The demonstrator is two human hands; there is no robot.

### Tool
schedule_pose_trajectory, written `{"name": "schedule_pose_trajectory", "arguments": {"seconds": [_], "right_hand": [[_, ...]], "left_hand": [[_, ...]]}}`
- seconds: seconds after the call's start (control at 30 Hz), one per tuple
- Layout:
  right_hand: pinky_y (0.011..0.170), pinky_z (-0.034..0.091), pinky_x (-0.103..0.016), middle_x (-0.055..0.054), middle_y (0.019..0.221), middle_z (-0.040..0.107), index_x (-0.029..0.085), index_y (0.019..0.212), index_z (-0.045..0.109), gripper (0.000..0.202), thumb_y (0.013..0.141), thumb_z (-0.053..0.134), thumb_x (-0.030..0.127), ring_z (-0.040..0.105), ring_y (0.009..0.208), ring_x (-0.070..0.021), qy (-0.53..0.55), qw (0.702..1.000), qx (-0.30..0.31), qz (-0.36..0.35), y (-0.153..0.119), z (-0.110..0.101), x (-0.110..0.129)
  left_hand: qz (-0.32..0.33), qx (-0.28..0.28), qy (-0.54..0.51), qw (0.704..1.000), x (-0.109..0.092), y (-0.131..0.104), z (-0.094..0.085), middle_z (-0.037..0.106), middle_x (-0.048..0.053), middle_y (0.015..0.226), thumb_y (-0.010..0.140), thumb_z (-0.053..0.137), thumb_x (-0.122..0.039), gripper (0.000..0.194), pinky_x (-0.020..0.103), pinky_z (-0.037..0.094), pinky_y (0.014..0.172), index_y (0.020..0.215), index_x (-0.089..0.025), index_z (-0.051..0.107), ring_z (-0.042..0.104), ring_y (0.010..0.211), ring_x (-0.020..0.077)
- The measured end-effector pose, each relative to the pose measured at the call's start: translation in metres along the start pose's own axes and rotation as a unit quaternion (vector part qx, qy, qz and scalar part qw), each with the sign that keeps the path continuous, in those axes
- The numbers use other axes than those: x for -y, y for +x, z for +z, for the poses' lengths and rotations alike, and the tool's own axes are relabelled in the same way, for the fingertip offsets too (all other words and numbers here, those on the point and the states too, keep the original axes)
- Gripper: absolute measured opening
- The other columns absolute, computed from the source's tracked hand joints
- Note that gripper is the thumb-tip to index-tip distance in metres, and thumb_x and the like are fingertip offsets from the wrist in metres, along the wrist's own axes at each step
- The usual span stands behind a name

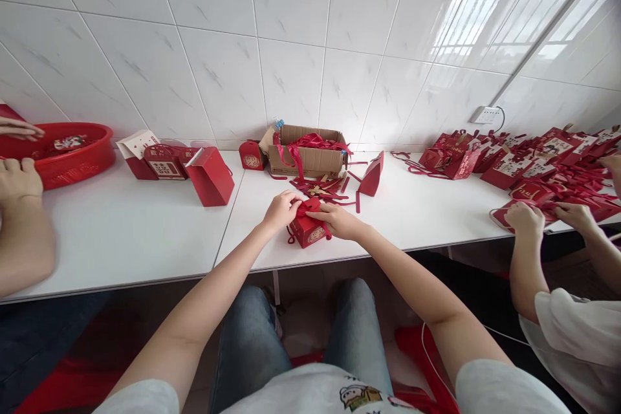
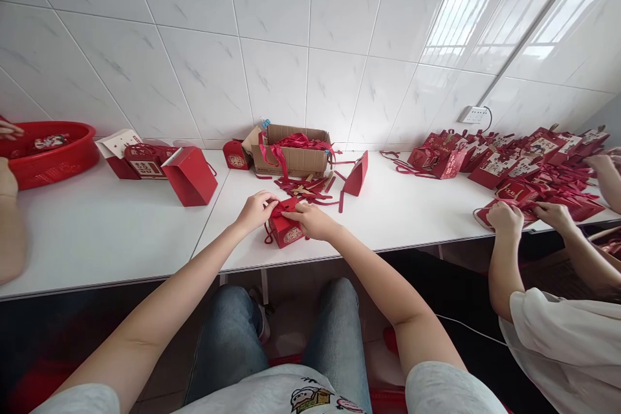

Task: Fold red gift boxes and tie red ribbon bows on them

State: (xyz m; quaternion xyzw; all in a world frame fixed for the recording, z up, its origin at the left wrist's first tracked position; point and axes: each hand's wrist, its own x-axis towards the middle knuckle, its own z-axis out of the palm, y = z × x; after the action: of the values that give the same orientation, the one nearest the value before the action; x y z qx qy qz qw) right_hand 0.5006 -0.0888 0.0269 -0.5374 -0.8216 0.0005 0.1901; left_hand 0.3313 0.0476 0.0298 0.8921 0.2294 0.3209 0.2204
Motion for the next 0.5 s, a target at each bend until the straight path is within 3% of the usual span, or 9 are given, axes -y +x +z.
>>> {"name": "schedule_pose_trajectory", "arguments": {"seconds": [0.17,0.3,0.5], "right_hand": [[0.074,0.047,-0.032,-0.013,0.101,0.061,0.013,0.139,0.044,0.051,0.088,0.04,0.009,0.054,0.083,-0.0186,-0.001,0.999,-0.015,0.04,0.001,-0.003,0.004],[0.069,0.044,-0.029,-0.009,0.088,0.059,0.015,0.134,0.05,0.048,0.089,0.039,0.008,0.05,0.074,-0.0161,-0.05,0.998,0.021,0.026,0.004,-0.003,0.003],[0.068,0.042,-0.029,-0.008,0.086,0.058,0.013,0.132,0.053,0.046,0.087,0.043,0.007,0.05,0.075,-0.0171,-0.062,0.996,0.067,-0.015,0.008,-0.009,0.005]], "left_hand": [[0.002,0.016,-0.016,1.0,-0.002,0.003,-0.004,0.069,0.005,0.088,0.082,0.051,-0.02,0.017,0.028,0.055,0.068,0.082,-0.018,0.068,0.065,0.081,0.0178],[0.007,0.026,-0.015,1.0,-0.005,0.007,-0.008,0.071,0.005,0.087,0.08,0.052,-0.019,0.017,0.03,0.055,0.072,0.079,-0.019,0.069,0.065,0.081,0.019],[0.003,0.027,-0.012,1.0,-0.008,0.011,-0.003,0.071,0.005,0.085,0.078,0.053,-0.017,0.018,0.032,0.055,0.074,0.078,-0.02,0.07,0.065,0.08,0.0193]]}}
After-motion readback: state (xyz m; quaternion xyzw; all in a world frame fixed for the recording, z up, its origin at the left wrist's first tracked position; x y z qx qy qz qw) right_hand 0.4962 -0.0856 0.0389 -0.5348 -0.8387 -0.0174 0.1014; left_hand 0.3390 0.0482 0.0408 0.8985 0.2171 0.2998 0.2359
